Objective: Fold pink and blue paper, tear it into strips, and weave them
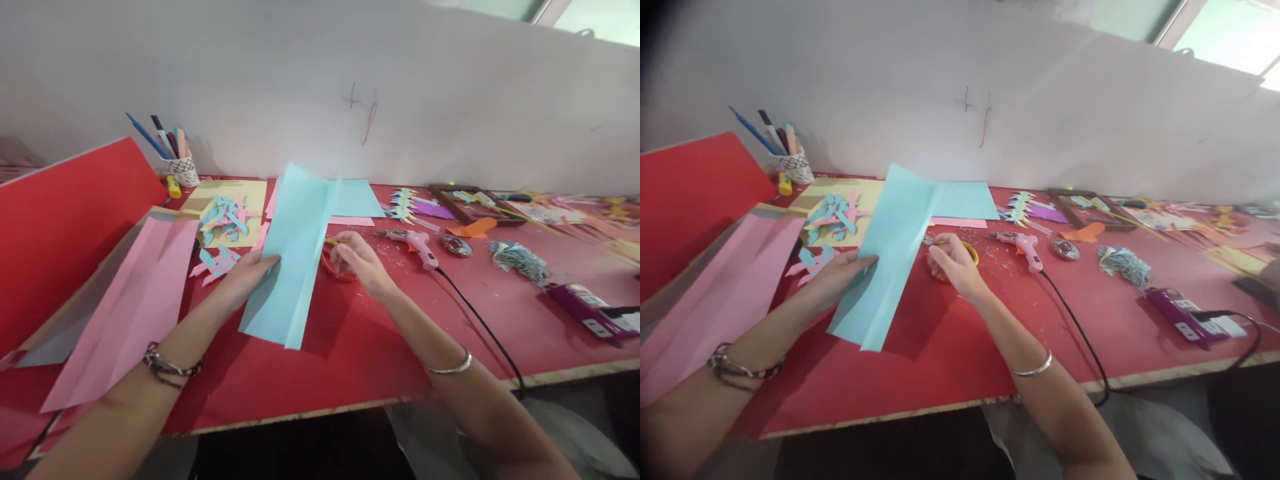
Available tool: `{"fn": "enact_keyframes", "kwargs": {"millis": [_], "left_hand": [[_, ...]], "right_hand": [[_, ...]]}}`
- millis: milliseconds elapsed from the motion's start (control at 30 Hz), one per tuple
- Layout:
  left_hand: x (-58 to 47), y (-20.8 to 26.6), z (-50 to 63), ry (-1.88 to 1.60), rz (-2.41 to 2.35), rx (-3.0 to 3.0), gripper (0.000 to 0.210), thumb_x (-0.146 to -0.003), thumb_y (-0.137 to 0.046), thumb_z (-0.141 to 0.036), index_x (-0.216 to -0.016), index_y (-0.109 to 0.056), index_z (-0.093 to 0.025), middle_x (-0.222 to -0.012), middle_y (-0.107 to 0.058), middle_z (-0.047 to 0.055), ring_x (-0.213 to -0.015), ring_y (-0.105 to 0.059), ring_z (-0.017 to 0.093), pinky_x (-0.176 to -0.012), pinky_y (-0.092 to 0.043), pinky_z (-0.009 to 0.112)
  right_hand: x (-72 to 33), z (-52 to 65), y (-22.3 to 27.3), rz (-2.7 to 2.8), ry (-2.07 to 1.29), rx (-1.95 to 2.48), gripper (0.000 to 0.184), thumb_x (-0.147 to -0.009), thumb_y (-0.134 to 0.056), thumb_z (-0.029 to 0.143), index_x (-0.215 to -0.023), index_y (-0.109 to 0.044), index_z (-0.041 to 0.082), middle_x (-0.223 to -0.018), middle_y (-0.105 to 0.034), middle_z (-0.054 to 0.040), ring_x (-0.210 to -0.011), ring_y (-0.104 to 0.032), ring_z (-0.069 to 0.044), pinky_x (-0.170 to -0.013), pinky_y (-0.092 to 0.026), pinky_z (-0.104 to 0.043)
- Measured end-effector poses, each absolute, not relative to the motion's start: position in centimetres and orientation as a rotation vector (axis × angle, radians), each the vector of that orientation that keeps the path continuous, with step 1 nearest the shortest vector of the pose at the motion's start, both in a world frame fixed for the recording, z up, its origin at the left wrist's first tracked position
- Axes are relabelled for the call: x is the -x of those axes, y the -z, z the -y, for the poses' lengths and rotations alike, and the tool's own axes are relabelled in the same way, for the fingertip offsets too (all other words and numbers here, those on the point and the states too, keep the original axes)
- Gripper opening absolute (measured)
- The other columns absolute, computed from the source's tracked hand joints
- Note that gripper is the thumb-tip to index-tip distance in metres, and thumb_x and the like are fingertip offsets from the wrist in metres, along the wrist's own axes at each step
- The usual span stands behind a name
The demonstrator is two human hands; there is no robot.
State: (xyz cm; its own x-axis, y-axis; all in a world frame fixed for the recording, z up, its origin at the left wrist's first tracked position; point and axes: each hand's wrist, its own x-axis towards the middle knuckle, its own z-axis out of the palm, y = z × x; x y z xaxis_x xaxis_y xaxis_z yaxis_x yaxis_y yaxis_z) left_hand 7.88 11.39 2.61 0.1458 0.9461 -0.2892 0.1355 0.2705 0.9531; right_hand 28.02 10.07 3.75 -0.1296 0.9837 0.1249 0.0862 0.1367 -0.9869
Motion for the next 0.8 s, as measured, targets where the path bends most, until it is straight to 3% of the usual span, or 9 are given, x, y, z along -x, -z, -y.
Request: {"fn": "enact_keyframes", "kwargs": {"millis": [133, 233, 400, 600, 800], "left_hand": [[-8.6, -2.6, -11.2, -1.123, -1.310, -1.180, 0.028, -0.069, -0.050, -0.036, -0.089, -0.058, -0.018, -0.088, -0.067, 0.004, -0.083, -0.061, 0.022, -0.072, -0.047, 0.033], [-9.0, -2.5, -11.0, -1.257, -1.394, -1.251, 0.027, -0.072, -0.047, -0.033, -0.092, -0.057, -0.018, -0.098, -0.065, 0.005, -0.095, -0.058, 0.024, -0.084, -0.044, 0.037], [-8.8, -2.5, -10.9, -1.332, -1.472, -1.258, 0.024, -0.072, -0.048, -0.033, -0.089, -0.058, -0.019, -0.102, -0.064, 0.005, -0.100, -0.055, 0.024, -0.088, -0.042, 0.038], [-9.1, -3.4, -10.7, -1.195, -1.286, -1.007, 0.030, -0.061, -0.059, -0.032, -0.086, -0.059, -0.017, -0.089, -0.067, 0.006, -0.087, -0.061, 0.024, -0.074, -0.050, 0.035], [-8.2, -2.5, -10.3, -0.930, -0.900, -1.038, 0.047, -0.057, -0.057, -0.047, -0.091, -0.060, -0.015, -0.089, -0.067, 0.010, -0.095, -0.058, 0.031, -0.078, -0.048, 0.043]], "right_hand": [[-26.9, -9.1, -3.2, 1.740, -1.126, 1.171, 0.039, -0.070, -0.055, 0.042, -0.098, -0.041, 0.019, -0.084, -0.053, -0.0022, -0.071, -0.052, -0.012, -0.062, -0.043, -0.027], [-26.2, -8.5, -3.1, 1.927, -1.064, 1.261, 0.035, -0.070, -0.056, 0.034, -0.099, -0.044, 0.017, -0.096, -0.054, -0.0067, -0.083, -0.052, -0.016, -0.070, -0.042, -0.030], [-26.0, -8.5, -3.0, 1.885, -0.978, 1.393, 0.017, -0.072, -0.044, 0.017, -0.088, -0.050, 0.015, -0.084, -0.056, -0.0038, -0.073, -0.052, -0.014, -0.065, -0.041, -0.027], [-26.2, -9.3, -2.5, 1.708, -0.972, 1.425, 0.011, -0.075, -0.042, 0.024, -0.070, -0.049, 0.016, -0.066, -0.050, 0.0007, -0.061, -0.048, -0.012, -0.058, -0.038, -0.025], [-26.3, -9.5, -2.6, 1.482, -0.919, 1.264, 0.017, -0.078, -0.038, 0.028, -0.085, -0.050, 0.018, -0.083, -0.058, -0.0029, -0.081, -0.055, -0.015, -0.073, -0.043, -0.028]]}}
